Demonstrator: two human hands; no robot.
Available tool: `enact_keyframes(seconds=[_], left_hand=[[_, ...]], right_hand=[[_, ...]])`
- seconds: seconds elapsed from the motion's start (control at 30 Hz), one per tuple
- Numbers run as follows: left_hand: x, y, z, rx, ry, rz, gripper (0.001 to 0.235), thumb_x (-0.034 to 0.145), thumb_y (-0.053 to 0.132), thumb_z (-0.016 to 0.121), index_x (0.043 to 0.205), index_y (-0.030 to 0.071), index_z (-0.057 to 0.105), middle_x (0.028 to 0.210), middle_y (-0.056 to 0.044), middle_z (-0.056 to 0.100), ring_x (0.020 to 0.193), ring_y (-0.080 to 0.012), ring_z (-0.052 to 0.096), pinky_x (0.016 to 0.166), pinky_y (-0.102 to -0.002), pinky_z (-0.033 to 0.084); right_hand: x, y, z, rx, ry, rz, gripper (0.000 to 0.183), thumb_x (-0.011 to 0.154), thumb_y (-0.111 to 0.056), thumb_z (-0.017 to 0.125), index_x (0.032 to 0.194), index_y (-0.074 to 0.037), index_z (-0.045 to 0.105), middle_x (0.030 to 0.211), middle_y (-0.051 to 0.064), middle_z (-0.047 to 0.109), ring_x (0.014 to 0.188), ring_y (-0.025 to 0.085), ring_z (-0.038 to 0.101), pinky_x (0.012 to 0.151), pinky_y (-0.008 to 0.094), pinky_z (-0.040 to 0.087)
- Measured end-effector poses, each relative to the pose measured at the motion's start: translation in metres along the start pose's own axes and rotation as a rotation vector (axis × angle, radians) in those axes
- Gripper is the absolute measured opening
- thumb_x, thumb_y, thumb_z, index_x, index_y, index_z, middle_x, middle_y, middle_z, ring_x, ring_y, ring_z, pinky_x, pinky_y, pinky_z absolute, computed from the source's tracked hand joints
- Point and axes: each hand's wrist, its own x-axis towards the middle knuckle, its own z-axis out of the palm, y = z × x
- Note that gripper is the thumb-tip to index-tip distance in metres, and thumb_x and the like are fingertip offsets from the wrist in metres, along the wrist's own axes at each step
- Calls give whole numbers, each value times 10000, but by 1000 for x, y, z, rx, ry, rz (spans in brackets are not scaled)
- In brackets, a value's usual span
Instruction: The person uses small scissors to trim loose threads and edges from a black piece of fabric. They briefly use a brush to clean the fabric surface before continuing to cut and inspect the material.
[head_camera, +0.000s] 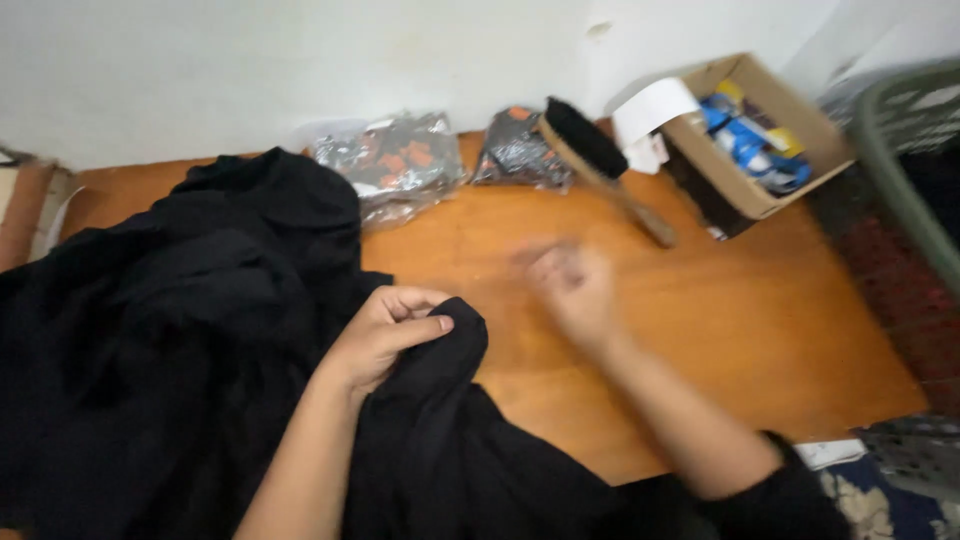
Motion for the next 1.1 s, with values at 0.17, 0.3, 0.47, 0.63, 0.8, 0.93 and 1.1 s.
enact_keyframes(seconds=[0.17,0.3,0.47,0.63,0.8,0.93,1.1], left_hand=[[-3,6,23,46,97,8,223,669,-49,615,880,-120,613,614,-199,620,513,-247,625,415,-317,520],[-27,41,64,125,53,-78,459,582,-88,682,1027,-93,569,820,-175,641,692,-242,635,539,-326,537],[-9,43,67,250,-23,-113,299,623,-56,673,917,-86,624,706,-106,631,614,-178,618,525,-292,538],[51,2,48,269,4,-5,194,716,-15,525,864,-13,651,697,-65,630,630,-126,585,566,-241,495],[51,-18,31,176,192,-144,246,788,115,555,1002,39,651,831,-63,655,731,-156,619,675,-284,501],[39,6,40,13,227,-206,320,801,41,534,1112,-20,576,887,-157,650,725,-239,629,683,-386,522],[41,1,26,-113,174,-127,333,798,59,529,1107,-67,532,843,-142,643,693,-224,634,640,-387,531]], right_hand=[[-12,-66,-2,514,-206,310,369,622,-140,767,560,-126,404,493,-55,373,504,100,429,475,203,345],[10,-39,-39,600,-5,363,350,697,-83,723,585,-130,395,562,-60,383,581,69,439,533,153,331],[61,-27,-107,622,101,258,419,785,-26,610,596,-180,270,674,-5,514,566,58,393,505,159,275],[68,20,-95,698,179,264,437,798,-34,593,582,-191,248,564,-77,426,494,22,326,453,158,215],[54,66,-74,680,123,354,434,777,-69,624,572,-182,258,638,-4,527,537,54,375,475,171,247],[53,71,-72,796,110,377,430,797,-41,592,583,-184,248,659,9,522,530,61,370,484,179,256],[53,54,-77,894,80,381,398,830,-51,551,592,-176,257,636,2,488,542,82,408,510,174,300]])
